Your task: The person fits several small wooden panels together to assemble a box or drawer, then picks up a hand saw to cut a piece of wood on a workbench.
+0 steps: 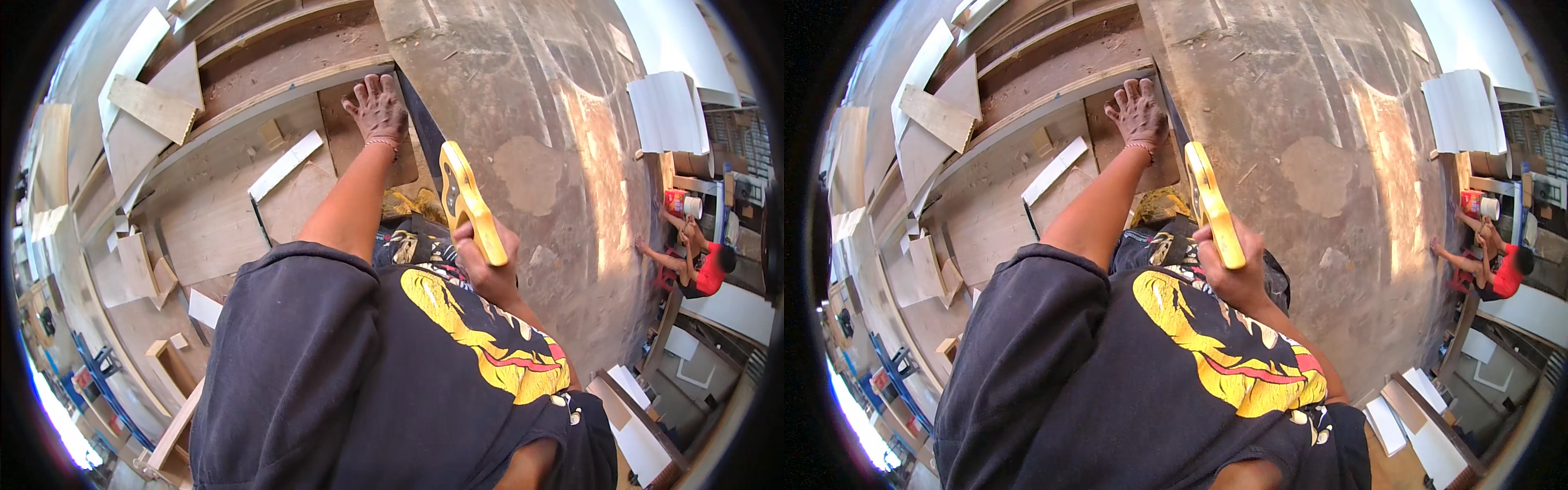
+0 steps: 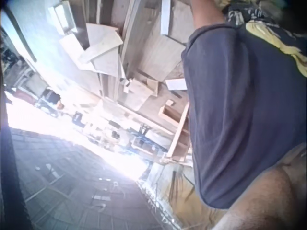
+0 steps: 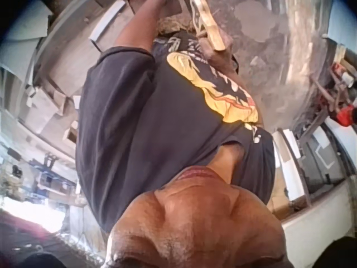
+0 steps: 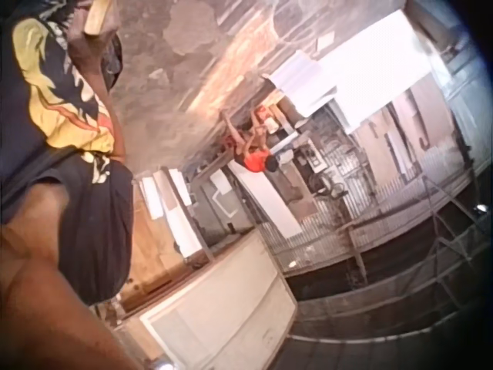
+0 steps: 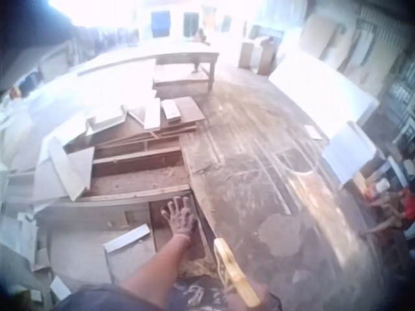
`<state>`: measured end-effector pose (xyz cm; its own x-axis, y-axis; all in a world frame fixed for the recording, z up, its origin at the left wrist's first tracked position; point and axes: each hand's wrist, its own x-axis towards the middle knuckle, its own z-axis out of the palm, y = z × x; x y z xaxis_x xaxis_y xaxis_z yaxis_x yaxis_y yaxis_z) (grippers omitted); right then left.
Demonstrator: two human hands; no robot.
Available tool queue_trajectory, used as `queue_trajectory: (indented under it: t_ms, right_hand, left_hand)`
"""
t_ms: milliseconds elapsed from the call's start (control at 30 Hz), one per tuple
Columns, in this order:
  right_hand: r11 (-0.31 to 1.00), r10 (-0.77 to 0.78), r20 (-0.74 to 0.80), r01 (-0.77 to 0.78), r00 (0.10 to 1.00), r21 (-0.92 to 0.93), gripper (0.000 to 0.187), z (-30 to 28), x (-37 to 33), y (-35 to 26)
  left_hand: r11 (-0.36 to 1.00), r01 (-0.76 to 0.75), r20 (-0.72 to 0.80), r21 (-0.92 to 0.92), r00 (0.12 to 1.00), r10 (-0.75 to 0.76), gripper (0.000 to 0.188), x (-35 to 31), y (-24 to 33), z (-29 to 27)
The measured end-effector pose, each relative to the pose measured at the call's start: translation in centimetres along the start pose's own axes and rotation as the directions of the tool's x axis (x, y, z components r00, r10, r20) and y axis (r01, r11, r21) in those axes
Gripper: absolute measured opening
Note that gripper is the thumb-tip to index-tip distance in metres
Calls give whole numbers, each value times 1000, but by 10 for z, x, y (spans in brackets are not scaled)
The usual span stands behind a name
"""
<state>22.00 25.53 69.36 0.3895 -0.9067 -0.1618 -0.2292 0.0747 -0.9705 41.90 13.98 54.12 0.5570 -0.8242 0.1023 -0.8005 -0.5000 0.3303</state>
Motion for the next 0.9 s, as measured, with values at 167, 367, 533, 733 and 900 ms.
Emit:
queue_trajectory:
  t_ms: [167,367,533,733,900]
  right_hand:
    - [965,-219,-65,206,974,-162,7,35,83,52]
    - [945,-294,-98,274,951,-177,8,40,98,34]
    - [978,-137,-39,129,990,-163,8,13,38,7]
    - [996,23,-22,-25,999,-86,8,-2,-4,-15]
    - [978,-151,-47,142,987,-151,8,7,5,0]
  left_hand:
    - [1000,15,13,-9,1000,-15,28,-1,5,-3]
    - [999,34,-16,-28,999,-34,28,0,5,-2]
    - [999,38,-9,-15,999,-38,27,3,6,-5]
    - [999,43,2,-23,999,-43,32,2,4,0]
    - [999,5,-43,-45,999,-7,32,0,3,3]
